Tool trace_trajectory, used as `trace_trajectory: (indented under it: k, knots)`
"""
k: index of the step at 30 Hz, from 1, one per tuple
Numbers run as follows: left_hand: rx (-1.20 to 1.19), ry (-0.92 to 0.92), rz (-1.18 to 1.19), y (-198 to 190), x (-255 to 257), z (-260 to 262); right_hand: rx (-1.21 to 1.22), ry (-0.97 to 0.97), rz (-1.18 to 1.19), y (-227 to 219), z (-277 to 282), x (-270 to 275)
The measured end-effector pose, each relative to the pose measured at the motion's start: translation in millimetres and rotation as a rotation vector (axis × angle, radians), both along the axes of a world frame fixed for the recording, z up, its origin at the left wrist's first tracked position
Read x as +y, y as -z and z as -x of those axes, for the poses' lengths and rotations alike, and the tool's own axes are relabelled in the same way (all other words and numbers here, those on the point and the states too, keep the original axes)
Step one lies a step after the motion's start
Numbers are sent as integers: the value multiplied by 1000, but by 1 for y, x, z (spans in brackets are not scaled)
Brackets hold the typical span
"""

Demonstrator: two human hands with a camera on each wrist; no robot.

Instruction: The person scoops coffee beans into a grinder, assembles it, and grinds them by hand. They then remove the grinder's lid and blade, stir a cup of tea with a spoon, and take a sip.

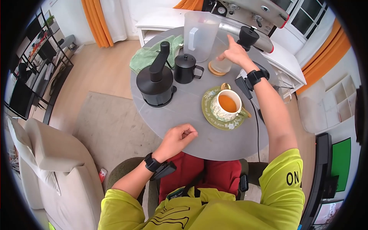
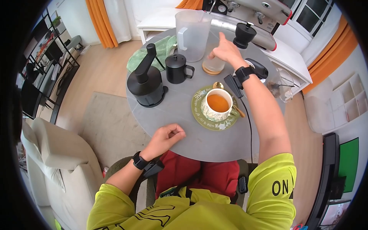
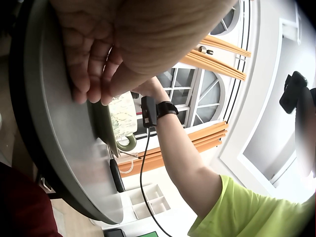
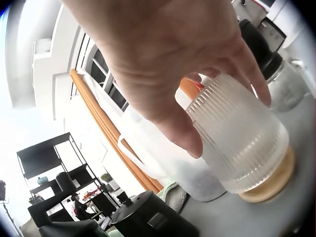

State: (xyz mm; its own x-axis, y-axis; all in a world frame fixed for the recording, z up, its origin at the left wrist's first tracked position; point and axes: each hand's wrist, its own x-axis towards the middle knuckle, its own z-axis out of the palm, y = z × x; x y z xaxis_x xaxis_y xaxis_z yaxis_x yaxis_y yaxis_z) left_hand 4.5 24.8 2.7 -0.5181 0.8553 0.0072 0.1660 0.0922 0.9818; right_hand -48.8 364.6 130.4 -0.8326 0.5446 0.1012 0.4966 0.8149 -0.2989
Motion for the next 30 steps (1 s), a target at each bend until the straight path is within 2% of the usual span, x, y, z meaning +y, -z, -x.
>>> trace_trajectory:
  k: [2,3,5,9,12,14,15,18,20,21,23,27,30]
  knots:
    - [9,-6,-3,1,2,0,165,27,183,6,0,1]
    - [-1,-6,-6,2,1,0,164,26,183,6,0,4]
    - [-11,-6,0,4,-1,-1,103,17,-8,-2,-5,-7]
    - [-4,-7,-12,6,1,0,-4,17,47,-6,-6,-4]
    - [-13,-11,-24,8,2,0,131,36,137,2,-5,0]
    - [-25,-13,-15,7,0,-1,117,15,-31,-6,-9,-8]
    - [-16,-10,0,4,0,-1,119,17,-26,-4,-8,-7]
    - [-19,6,24,2,0,1,104,31,25,-1,-7,1]
    - [-35,17,34,2,1,1,267,57,248,1,-10,-3]
    - [-46,16,24,3,1,1,266,56,249,0,-10,-3]
    - [-56,16,20,4,-1,0,119,46,-10,-4,-9,-3]
    - [-54,18,31,1,0,1,43,81,95,1,-6,7]
    - [-65,19,29,1,0,0,129,100,170,3,-8,4]
